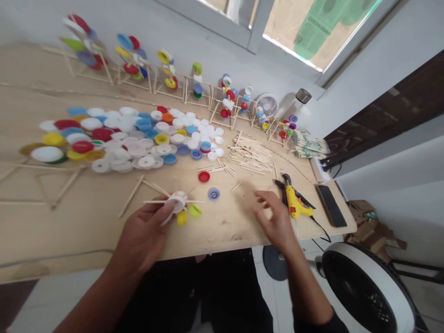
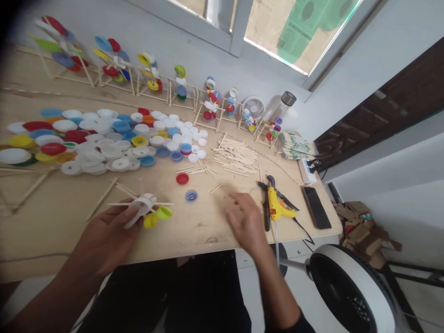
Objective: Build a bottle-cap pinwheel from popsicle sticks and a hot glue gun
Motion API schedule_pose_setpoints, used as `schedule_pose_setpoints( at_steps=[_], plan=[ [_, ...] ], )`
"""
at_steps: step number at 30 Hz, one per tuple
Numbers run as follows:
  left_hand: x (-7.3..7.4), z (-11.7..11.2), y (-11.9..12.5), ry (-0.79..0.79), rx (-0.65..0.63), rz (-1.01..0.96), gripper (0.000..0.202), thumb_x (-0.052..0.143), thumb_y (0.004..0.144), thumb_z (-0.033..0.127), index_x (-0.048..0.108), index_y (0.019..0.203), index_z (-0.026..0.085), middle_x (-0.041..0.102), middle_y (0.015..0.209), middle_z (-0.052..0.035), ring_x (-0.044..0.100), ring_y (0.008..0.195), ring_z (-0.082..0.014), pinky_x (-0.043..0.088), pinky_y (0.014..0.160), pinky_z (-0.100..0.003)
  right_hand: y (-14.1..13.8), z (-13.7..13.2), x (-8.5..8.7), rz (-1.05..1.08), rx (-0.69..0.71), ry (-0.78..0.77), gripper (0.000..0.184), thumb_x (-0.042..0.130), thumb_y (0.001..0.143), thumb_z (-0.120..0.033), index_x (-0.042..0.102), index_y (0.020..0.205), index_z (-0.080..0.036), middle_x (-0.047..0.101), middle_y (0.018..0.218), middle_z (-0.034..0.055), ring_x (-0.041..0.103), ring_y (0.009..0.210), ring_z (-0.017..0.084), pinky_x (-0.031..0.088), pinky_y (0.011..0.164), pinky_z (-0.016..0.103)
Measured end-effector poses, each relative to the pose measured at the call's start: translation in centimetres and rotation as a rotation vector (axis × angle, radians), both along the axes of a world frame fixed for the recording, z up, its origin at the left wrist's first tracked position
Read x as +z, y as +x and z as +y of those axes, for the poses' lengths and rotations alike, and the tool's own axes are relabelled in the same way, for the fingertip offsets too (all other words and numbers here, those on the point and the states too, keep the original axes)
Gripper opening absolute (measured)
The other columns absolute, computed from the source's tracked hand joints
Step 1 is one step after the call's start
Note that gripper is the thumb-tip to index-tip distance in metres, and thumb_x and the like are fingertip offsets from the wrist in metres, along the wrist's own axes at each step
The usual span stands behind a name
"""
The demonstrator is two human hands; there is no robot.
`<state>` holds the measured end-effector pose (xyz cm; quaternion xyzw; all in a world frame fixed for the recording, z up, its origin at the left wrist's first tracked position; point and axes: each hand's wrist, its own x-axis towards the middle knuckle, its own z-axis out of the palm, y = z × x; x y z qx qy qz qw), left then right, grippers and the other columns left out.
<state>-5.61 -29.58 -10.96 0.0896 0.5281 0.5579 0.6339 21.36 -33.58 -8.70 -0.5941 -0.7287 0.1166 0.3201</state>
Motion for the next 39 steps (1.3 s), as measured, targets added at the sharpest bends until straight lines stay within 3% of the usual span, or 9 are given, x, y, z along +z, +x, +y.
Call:
schedule_pose_setpoints(
  at_steps=[4, 9, 13, 18, 23, 30, 39],
  plan=[
    [-0.1, -0.3, -0.5, 0.042, -0.002, 0.033, 0.052, 0.099, 0.017, 0.038, 0.074, 0.059, 0.022, 0.076, 0.073, 0.0012, 0.067, 0.074, -0.0116, 0.055, 0.070, -0.018, -6.3, 2.5, -2.1, 0.009, 0.044, -0.133, 0.036, 0.063, 0.091, -0.025, 0.060, 0.127, -0.023, 0.067, 0.120, 0.0108, 0.067, 0.099, 0.023, 0.057, 0.089, 0.039],
    [-0.4, -0.5, -1.2, 0.049, 0.014, 0.083, 0.055, 0.099, 0.016, 0.039, 0.075, 0.063, 0.023, 0.075, 0.076, 0.0046, 0.067, 0.079, -0.0109, 0.054, 0.077, -0.017, -9.0, 4.7, -2.8, -0.198, 0.013, -0.222, 0.037, 0.067, 0.090, -0.027, 0.062, 0.126, -0.019, 0.065, 0.120, 0.0134, 0.062, 0.111, 0.029, 0.055, 0.093, 0.043],
    [-0.8, -0.4, -1.3, 0.040, -0.012, 0.106, 0.054, 0.099, 0.016, 0.040, 0.076, 0.062, 0.023, 0.076, 0.080, 0.0035, 0.067, 0.082, -0.0123, 0.054, 0.077, -0.018, -8.9, 5.3, -3.1, -0.208, 0.032, -0.251, 0.023, 0.065, 0.090, -0.020, 0.069, 0.112, -0.019, 0.066, 0.111, 0.0119, 0.062, 0.104, 0.027, 0.054, 0.089, 0.041],
    [-1.2, -0.3, -1.5, 0.096, -0.102, 0.151, 0.049, 0.098, 0.023, 0.042, 0.076, 0.063, 0.023, 0.075, 0.081, 0.0020, 0.066, 0.084, -0.0150, 0.053, 0.075, -0.021, -7.3, 5.3, -2.9, 0.291, 0.136, -0.303, 0.024, 0.067, 0.089, -0.023, 0.070, 0.113, -0.023, 0.066, 0.101, 0.0044, 0.061, 0.084, 0.017, 0.052, 0.080, 0.031],
    [-1.8, -0.6, -1.7, 0.149, -0.152, 0.205, 0.045, 0.097, 0.030, 0.038, 0.077, 0.067, 0.024, 0.075, 0.086, 0.0012, 0.065, 0.088, -0.0166, 0.052, 0.081, -0.023, -6.8, 5.0, -1.6, 0.609, 0.298, -0.496, 0.026, 0.068, 0.091, -0.035, 0.073, 0.114, -0.025, 0.068, 0.106, 0.0032, 0.063, 0.092, 0.016, 0.050, 0.083, 0.031],
    [-2.1, -0.7, -1.9, 0.172, -0.180, 0.239, 0.040, 0.095, 0.037, 0.039, 0.076, 0.067, 0.023, 0.074, 0.089, 0.0006, 0.064, 0.088, -0.0172, 0.051, 0.080, -0.025, -7.4, 5.2, -0.9, 0.674, 0.334, -0.649, 0.028, 0.068, 0.091, -0.043, 0.075, 0.112, -0.025, 0.072, 0.113, 0.0037, 0.065, 0.101, 0.019, 0.051, 0.090, 0.034],
    [-2.1, -0.7, -1.9, 0.196, -0.191, 0.325, 0.038, 0.092, 0.042, 0.038, 0.074, 0.071, 0.021, 0.073, 0.091, -0.0024, 0.064, 0.091, -0.0207, 0.051, 0.083, -0.030, -7.7, 5.4, -0.8, 0.617, 0.336, -0.642, 0.025, 0.068, 0.091, -0.042, 0.076, 0.108, -0.025, 0.074, 0.110, 0.0017, 0.068, 0.099, 0.018, 0.054, 0.088, 0.033]
  ],
)
